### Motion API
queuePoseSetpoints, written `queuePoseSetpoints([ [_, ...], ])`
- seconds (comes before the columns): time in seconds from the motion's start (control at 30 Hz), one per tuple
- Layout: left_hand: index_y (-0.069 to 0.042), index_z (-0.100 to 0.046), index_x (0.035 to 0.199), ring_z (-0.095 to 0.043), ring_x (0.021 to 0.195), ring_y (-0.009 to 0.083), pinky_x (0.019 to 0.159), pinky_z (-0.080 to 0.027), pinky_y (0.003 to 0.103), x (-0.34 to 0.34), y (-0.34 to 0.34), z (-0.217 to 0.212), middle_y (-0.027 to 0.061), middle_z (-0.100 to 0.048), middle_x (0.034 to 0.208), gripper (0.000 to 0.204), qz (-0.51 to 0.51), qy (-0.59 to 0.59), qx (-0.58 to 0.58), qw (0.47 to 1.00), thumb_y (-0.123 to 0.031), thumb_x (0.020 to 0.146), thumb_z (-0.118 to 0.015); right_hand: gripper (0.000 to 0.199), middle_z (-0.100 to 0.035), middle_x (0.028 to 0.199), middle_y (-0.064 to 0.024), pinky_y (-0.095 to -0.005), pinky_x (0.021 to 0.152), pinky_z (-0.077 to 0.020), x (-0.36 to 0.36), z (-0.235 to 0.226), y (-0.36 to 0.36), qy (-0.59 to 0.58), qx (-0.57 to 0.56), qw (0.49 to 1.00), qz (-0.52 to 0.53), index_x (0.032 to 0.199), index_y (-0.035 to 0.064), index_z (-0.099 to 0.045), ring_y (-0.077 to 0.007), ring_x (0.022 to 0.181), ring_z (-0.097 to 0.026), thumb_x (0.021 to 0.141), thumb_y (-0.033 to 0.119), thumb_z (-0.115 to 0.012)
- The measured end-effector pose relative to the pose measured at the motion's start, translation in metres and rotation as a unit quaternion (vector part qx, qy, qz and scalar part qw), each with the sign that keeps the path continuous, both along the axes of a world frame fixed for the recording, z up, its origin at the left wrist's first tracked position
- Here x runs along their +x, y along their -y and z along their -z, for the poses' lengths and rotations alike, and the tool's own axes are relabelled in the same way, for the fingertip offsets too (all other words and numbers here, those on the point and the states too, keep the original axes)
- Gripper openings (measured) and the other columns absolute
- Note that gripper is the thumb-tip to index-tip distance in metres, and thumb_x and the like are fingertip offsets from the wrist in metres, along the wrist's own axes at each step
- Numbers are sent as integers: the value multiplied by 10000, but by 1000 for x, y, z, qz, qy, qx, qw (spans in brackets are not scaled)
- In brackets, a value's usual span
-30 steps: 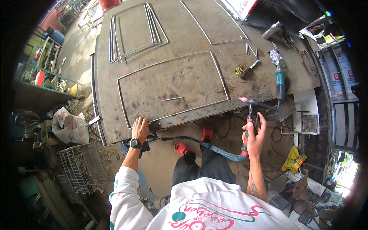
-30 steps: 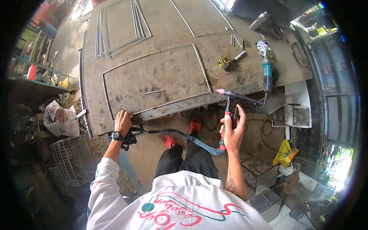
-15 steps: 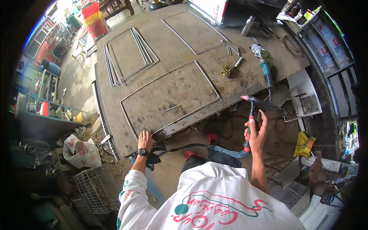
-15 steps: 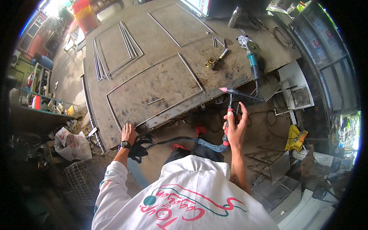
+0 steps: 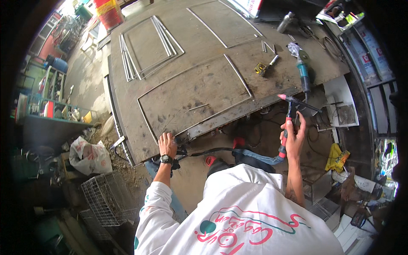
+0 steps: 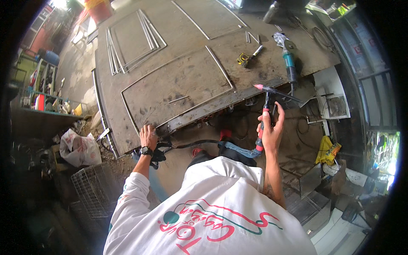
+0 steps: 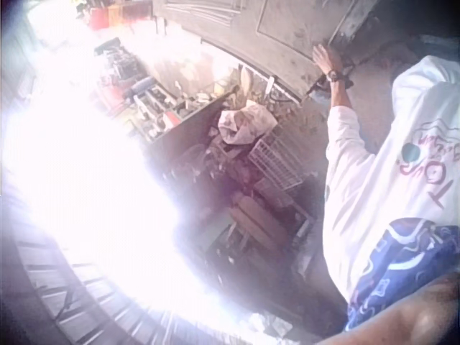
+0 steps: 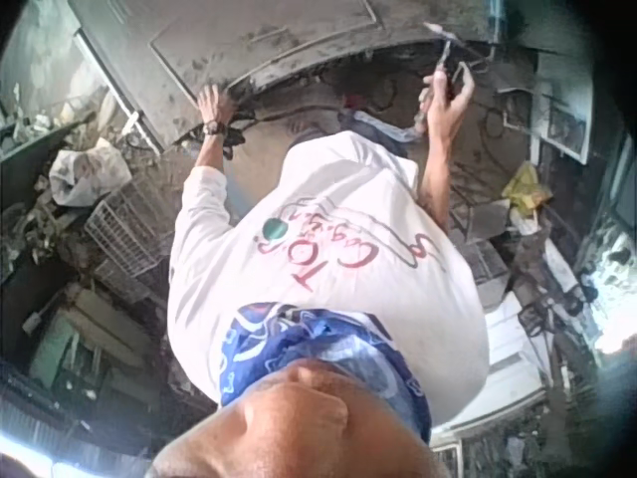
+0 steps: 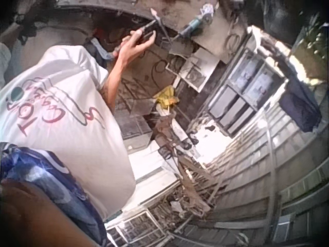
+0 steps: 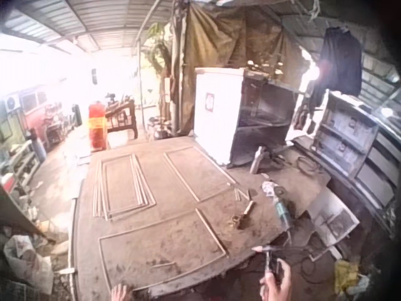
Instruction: The person measures and cuts metal rods, then welds them together to form rectangular frames on a workbench. They use a tape measure, angle grinder, and welding torch to assemble the pieces.
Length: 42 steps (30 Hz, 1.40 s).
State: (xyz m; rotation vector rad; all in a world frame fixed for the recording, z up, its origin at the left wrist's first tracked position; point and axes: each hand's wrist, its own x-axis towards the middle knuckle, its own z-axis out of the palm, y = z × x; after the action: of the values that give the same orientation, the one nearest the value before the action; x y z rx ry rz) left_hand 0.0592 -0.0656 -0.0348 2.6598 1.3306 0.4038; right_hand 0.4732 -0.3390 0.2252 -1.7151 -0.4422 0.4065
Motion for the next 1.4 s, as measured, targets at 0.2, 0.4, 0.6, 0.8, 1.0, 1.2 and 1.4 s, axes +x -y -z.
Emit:
queuePoseSetpoints([
  [0.2,-55,-597,1156,-579,1055,394,905,-470,490,-4,8,-3,164,-594,1096,196,-36,15,-43,998,-123,979,-649,549,-694,904,-84,-256,489,-464,-14,-4,-26,-7,8,1000,-26,1579,146,-393,-96,563,-586,1095,229,-639],
  [0.4,-111,-694,1146,-607,1092,338,974,-447,479,-33,-13,-34,95,-643,1131,261,23,0,-25,999,-299,969,-729,560,-696,900,-87,-254,486,-458,-21,-1,-16,-7,2,1000,-30,1581,147,-389,-92,563,-587,1092,247,-643],
  [0.6,-106,-667,1076,-604,1076,335,964,-463,481,-30,-31,-21,103,-631,1071,249,13,-41,10,999,-339,992,-696,553,-694,896,-84,-257,475,-452,-25,1,-14,-33,-15,999,-29,1573,134,-402,-92,556,-584,1089,242,-647],
  [0.8,-68,-629,1079,-595,1060,358,934,-462,486,-27,12,-31,136,-623,1077,391,-78,-39,-30,996,-452,1017,-667,541,-690,893,-81,-256,479,-462,-28,-1,-16,-26,-8,997,-65,1566,126,-414,-89,566,-585,1089,233,-645],
  [1.0,-83,-610,1070,-619,1000,318,961,-428,477,-37,52,-10,112,-622,1022,274,-63,-53,-19,996,-357,1064,-616,546,-690,891,-82,-257,482,-472,-28,4,-11,-34,5,997,-63,1567,125,-411,-88,570,-586,1087,236,-648],
  [1.2,-93,-700,1092,-730,877,363,729,-560,448,15,67,-83,136,-750,982,191,-22,125,-98,987,-275,1043,-668,547,-693,895,-85,-258,478,-470,-16,8,-7,-33,13,997,-65,1562,123,-412,-93,559,-584,1085,237,-653],
  [1.4,-26,-772,1000,-728,668,228,593,-544,328,13,40,-194,140,-763,846,114,-63,298,8,953,-125,956,-809,550,-694,898,-90,-251,483,-462,-16,-10,-25,-32,53,995,-73,1559,114,-410,-94,567,-588,1084,242,-656],
])
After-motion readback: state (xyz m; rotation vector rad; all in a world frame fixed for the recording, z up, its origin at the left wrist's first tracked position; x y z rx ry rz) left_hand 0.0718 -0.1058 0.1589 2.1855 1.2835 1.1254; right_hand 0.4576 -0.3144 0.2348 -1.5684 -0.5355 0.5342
